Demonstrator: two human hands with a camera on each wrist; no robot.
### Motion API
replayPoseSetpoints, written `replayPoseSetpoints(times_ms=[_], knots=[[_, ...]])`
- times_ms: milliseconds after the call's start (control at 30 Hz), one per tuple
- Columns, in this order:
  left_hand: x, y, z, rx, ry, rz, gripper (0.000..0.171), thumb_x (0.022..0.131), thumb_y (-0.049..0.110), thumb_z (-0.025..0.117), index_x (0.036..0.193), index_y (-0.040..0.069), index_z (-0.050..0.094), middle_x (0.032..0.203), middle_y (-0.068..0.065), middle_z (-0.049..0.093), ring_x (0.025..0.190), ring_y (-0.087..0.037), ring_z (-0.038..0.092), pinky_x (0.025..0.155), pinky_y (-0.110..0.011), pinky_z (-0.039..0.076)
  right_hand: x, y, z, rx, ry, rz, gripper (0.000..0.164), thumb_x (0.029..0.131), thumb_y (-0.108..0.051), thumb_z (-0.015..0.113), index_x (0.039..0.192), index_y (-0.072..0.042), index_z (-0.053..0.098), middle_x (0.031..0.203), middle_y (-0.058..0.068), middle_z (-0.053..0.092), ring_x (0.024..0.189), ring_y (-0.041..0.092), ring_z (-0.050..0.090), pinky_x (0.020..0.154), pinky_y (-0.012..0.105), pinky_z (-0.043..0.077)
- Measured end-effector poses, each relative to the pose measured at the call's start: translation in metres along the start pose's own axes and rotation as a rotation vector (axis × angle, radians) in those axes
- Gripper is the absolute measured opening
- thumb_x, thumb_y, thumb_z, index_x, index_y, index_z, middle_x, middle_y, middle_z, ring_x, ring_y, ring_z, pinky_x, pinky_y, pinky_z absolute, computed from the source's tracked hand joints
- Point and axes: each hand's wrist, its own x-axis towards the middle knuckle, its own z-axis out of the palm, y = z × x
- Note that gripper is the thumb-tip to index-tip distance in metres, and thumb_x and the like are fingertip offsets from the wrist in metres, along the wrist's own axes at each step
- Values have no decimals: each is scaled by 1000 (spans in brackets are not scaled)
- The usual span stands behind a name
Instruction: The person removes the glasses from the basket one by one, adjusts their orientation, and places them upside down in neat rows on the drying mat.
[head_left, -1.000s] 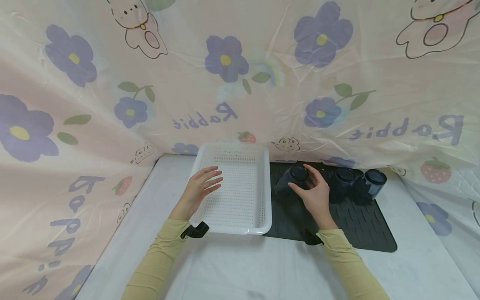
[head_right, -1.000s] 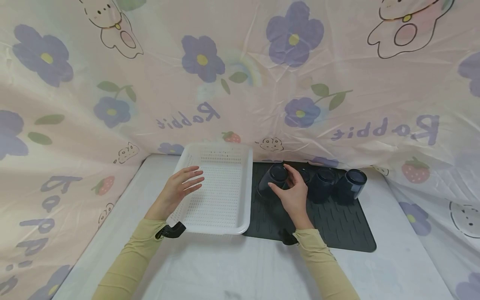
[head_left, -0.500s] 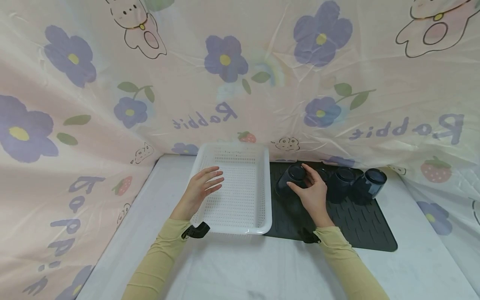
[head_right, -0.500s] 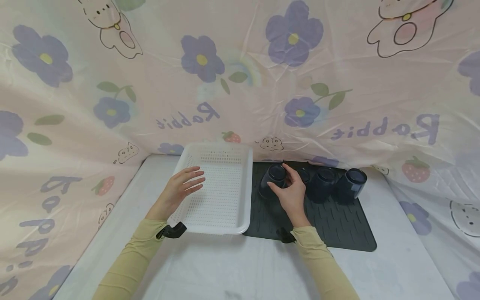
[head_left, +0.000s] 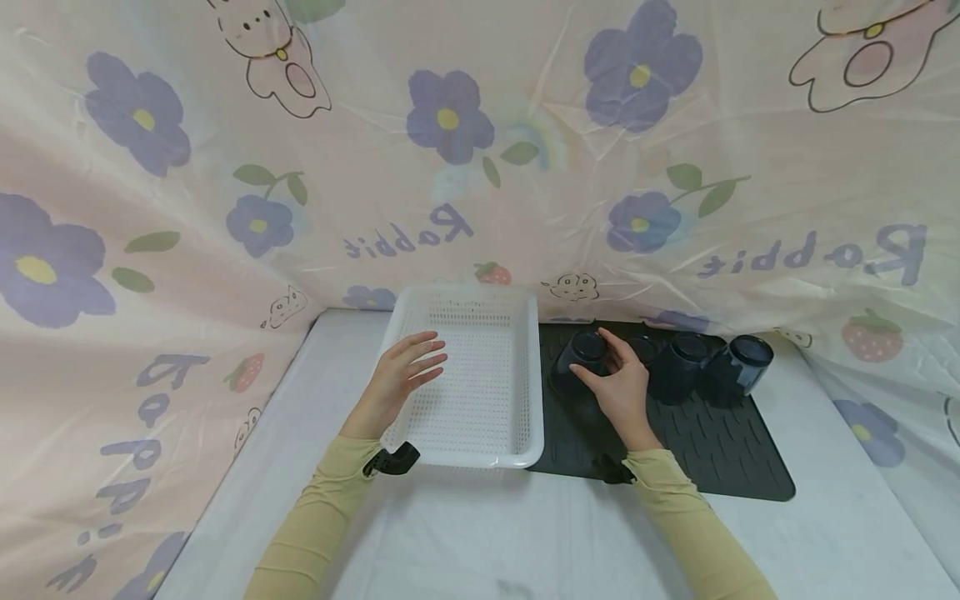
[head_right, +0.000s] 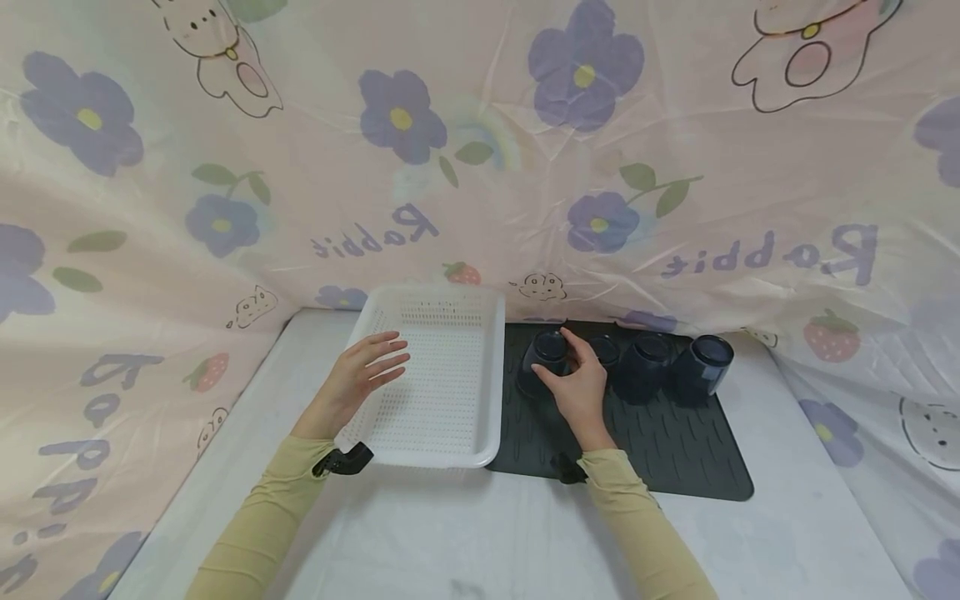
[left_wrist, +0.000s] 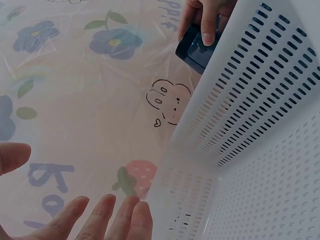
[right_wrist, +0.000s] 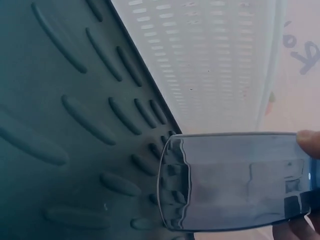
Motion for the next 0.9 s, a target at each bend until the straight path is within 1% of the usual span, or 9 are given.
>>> replayPoseSetpoints(times_ms=[167, 367, 567, 767, 900], knots=[[0, 0, 0, -17, 3, -2, 44, 100, 19, 52, 138, -1, 43, 136, -20, 48, 130, -47, 35, 104, -46, 41, 0, 3, 2, -12, -2, 6, 72, 68, 0, 85, 133, -5, 55, 129, 12, 55, 117, 25, 55, 97, 37, 47], [1, -1, -2, -27, 12, -3, 44, 100, 18, 52, 138, -1, 43, 138, -23, 45, 130, -47, 36, 104, -46, 40, 1, 6, 6, -29, 0, 10, 72, 69, -1, 85, 133, -5, 55, 130, 12, 54, 117, 25, 55, 98, 38, 46], [-2, 0, -1, -38, 19, -12, 45, 99, 19, 53, 138, -1, 42, 139, -24, 44, 129, -45, 38, 104, -47, 40, 0, 8, 8, -41, 0, 5, 72, 68, 0, 86, 133, -6, 55, 130, 12, 55, 116, 25, 56, 97, 39, 47], [-2, 1, -2, -21, 1, 2, 49, 99, 23, 55, 139, -1, 42, 140, -24, 43, 130, -47, 36, 105, -47, 39, 1, 10, 9, -43, 2, -9, 72, 68, -1, 86, 133, -7, 56, 129, 11, 55, 116, 25, 56, 97, 38, 48], [-1, 1, -2, -17, 5, 1, 47, 99, 22, 54, 138, 0, 43, 139, -23, 44, 130, -46, 37, 105, -46, 40, 2, 10, 10, -42, 2, -17, 72, 67, -2, 86, 132, -5, 56, 129, 12, 55, 116, 26, 56, 97, 39, 47]])
